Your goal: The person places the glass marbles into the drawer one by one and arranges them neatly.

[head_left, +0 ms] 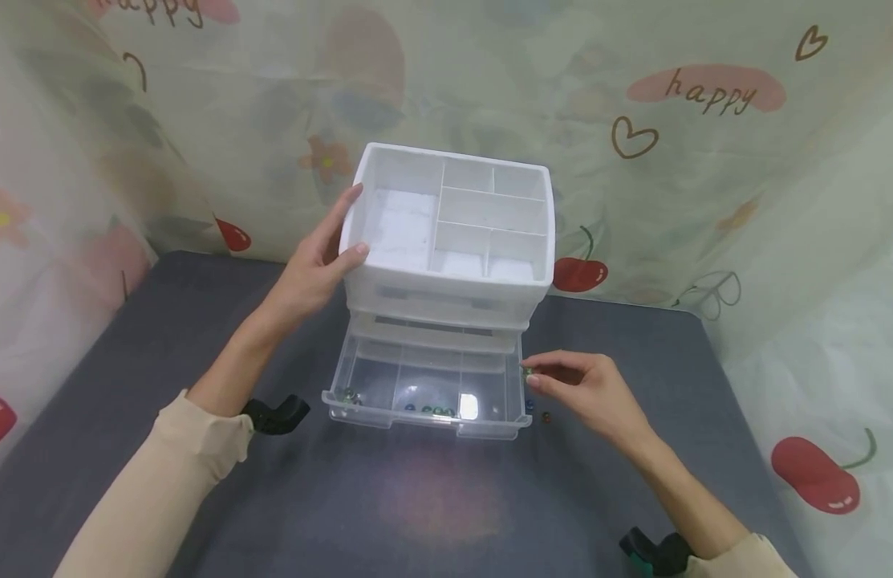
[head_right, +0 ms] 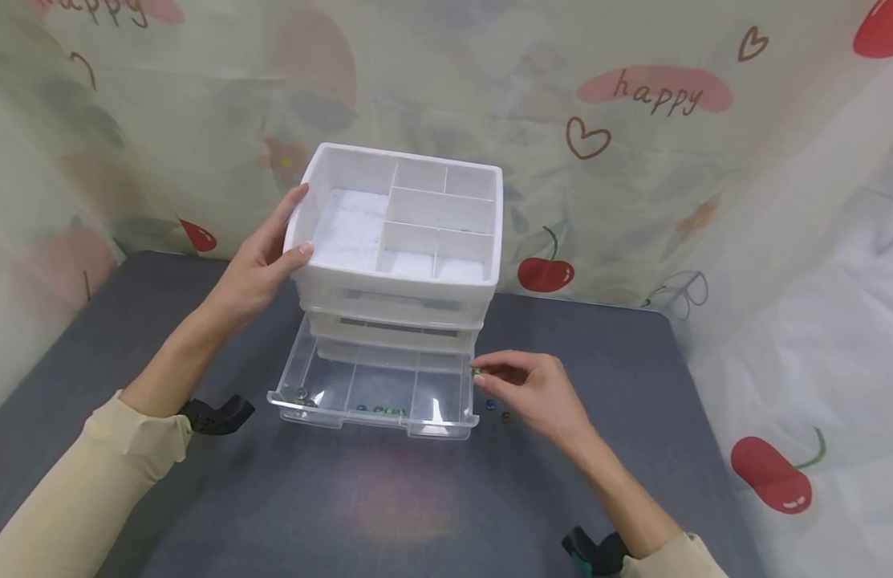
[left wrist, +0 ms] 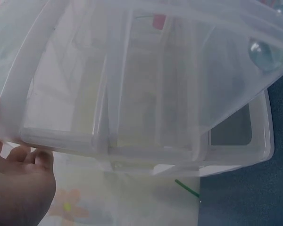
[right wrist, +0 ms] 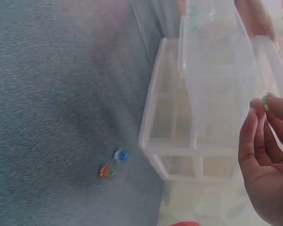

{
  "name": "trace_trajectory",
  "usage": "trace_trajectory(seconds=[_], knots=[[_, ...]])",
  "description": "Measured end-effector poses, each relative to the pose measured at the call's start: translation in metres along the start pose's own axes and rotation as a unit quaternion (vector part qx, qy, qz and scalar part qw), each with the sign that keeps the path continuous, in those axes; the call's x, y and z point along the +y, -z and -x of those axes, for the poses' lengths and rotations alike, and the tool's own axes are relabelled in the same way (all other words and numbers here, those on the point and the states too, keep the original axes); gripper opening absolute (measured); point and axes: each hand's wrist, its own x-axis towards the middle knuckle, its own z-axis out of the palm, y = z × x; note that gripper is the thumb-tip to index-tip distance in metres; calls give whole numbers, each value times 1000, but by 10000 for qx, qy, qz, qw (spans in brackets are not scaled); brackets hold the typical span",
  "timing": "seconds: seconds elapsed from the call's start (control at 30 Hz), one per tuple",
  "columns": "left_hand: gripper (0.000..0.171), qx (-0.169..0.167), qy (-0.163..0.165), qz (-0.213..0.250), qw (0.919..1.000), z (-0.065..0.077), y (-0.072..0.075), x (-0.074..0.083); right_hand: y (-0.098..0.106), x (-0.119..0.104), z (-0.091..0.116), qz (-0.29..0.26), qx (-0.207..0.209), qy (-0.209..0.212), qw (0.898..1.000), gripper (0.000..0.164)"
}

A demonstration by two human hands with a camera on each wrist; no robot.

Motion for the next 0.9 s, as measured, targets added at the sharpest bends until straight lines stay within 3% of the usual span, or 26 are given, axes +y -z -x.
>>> trace_trajectory(seconds=[0.4,0.9], knots=[[70,16,10,153,9999,-1,-1,0,-11,-19,-16,131,-156,346,9992,21],[71,65,16,186,9998,-1,-2,1,-26,-35,-37,-44,-254,458,9986,21]])
